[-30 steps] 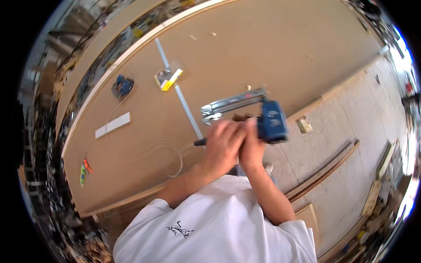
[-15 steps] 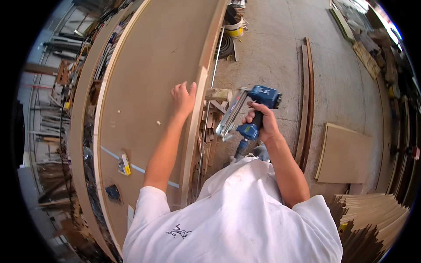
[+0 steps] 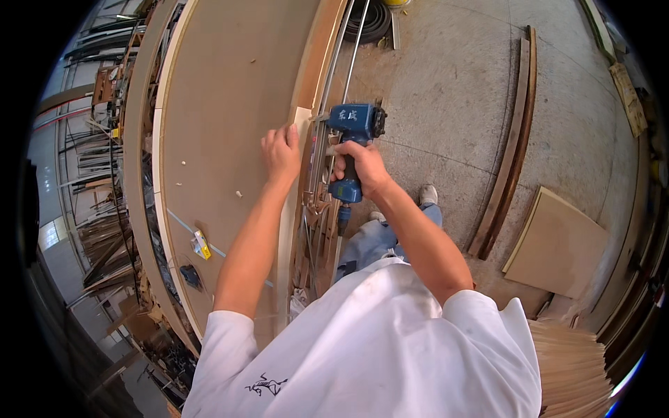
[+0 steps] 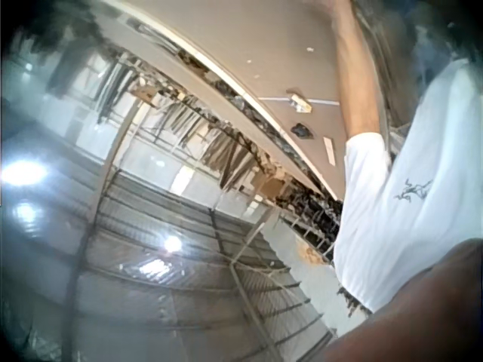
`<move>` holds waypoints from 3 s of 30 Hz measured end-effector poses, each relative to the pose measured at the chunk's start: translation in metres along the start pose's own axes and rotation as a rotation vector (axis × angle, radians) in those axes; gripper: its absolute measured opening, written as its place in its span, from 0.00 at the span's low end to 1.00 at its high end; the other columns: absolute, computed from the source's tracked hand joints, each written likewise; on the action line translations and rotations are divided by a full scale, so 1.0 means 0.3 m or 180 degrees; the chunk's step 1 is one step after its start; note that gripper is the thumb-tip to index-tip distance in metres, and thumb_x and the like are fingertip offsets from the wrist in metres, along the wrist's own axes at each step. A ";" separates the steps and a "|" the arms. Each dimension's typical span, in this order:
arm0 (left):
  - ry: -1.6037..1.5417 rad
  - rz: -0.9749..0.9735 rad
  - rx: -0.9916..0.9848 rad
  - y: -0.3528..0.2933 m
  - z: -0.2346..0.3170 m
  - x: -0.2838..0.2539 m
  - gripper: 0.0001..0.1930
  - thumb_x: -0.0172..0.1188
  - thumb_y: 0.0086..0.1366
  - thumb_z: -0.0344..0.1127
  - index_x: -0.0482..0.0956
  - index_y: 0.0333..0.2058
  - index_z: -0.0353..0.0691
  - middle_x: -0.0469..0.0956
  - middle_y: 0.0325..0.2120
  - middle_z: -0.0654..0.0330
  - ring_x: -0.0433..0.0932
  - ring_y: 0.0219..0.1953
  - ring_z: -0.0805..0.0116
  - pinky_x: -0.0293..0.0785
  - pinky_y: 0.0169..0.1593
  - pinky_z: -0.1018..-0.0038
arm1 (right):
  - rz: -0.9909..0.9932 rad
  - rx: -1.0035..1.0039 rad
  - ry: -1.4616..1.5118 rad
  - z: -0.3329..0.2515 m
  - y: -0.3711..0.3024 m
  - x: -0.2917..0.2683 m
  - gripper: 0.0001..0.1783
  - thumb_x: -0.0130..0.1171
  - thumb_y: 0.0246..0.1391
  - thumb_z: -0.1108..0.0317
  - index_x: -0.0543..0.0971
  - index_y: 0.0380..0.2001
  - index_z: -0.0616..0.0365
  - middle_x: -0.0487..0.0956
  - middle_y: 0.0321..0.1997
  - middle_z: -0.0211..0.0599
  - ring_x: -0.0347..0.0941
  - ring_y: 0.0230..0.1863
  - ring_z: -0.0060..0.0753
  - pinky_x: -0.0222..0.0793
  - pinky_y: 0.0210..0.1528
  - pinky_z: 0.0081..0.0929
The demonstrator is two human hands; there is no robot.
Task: The person assembles a large wooden panel by applying adhesive along its edge and attaching a thin wooden strip. They use a pneumatic nail gun to secure the strip in place, repeating the process along the length of the panel.
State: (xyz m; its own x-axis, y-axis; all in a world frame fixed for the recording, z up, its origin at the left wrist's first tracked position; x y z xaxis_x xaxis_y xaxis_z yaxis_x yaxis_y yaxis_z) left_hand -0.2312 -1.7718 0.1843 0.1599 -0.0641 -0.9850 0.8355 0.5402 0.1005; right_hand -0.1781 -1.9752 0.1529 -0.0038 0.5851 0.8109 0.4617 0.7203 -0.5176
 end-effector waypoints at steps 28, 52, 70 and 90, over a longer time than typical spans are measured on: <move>-0.0225 -0.0455 -0.0977 0.002 0.024 -0.056 0.33 0.35 0.79 0.61 0.78 0.59 0.42 0.77 0.54 0.46 0.70 0.59 0.41 0.62 0.64 0.47 | 0.0068 0.0087 0.0124 0.018 0.040 0.034 0.08 0.59 0.59 0.70 0.77 0.39 0.64 0.71 0.18 0.34 0.71 0.17 0.32 0.77 0.29 0.38; -0.0752 -0.0189 -0.0939 0.010 -0.003 -0.058 0.31 0.44 0.76 0.61 0.81 0.51 0.36 0.79 0.51 0.48 0.72 0.57 0.45 0.63 0.64 0.50 | -0.0021 0.0250 0.0156 0.205 -0.086 -0.017 0.13 0.59 0.59 0.70 0.76 0.43 0.68 0.71 0.18 0.35 0.70 0.18 0.32 0.78 0.31 0.39; -0.0952 -0.0223 -0.0112 -0.678 -0.385 -0.181 0.22 0.43 0.81 0.45 0.74 0.55 0.29 0.74 0.52 0.42 0.72 0.54 0.44 0.66 0.60 0.54 | 0.0035 -0.0017 0.0191 0.453 -0.232 -0.003 0.12 0.59 0.59 0.69 0.76 0.43 0.64 0.70 0.19 0.31 0.69 0.19 0.28 0.77 0.32 0.37; -0.0763 -0.0322 -0.0180 -1.111 -0.572 -0.283 0.20 0.43 0.80 0.42 0.74 0.54 0.30 0.76 0.50 0.44 0.67 0.57 0.40 0.61 0.63 0.49 | 0.0031 -0.0156 0.0286 0.753 -0.437 -0.021 0.07 0.58 0.58 0.71 0.76 0.37 0.62 0.73 0.19 0.34 0.70 0.17 0.31 0.79 0.31 0.41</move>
State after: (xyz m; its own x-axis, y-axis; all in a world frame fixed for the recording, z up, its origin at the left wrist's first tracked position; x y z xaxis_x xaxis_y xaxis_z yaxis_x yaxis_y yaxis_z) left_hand -0.6133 -1.8025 0.2103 0.2026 -0.3136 -0.9277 0.8240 0.5664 -0.0115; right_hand -0.4391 -1.9891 0.1540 0.0795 0.5547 0.8282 0.5043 0.6943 -0.5134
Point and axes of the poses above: each hand's wrist, its own y-axis towards the middle knuckle, its own x-axis out of the palm, z = x × y, the point moved 4 cm from there along y, towards the middle knuckle
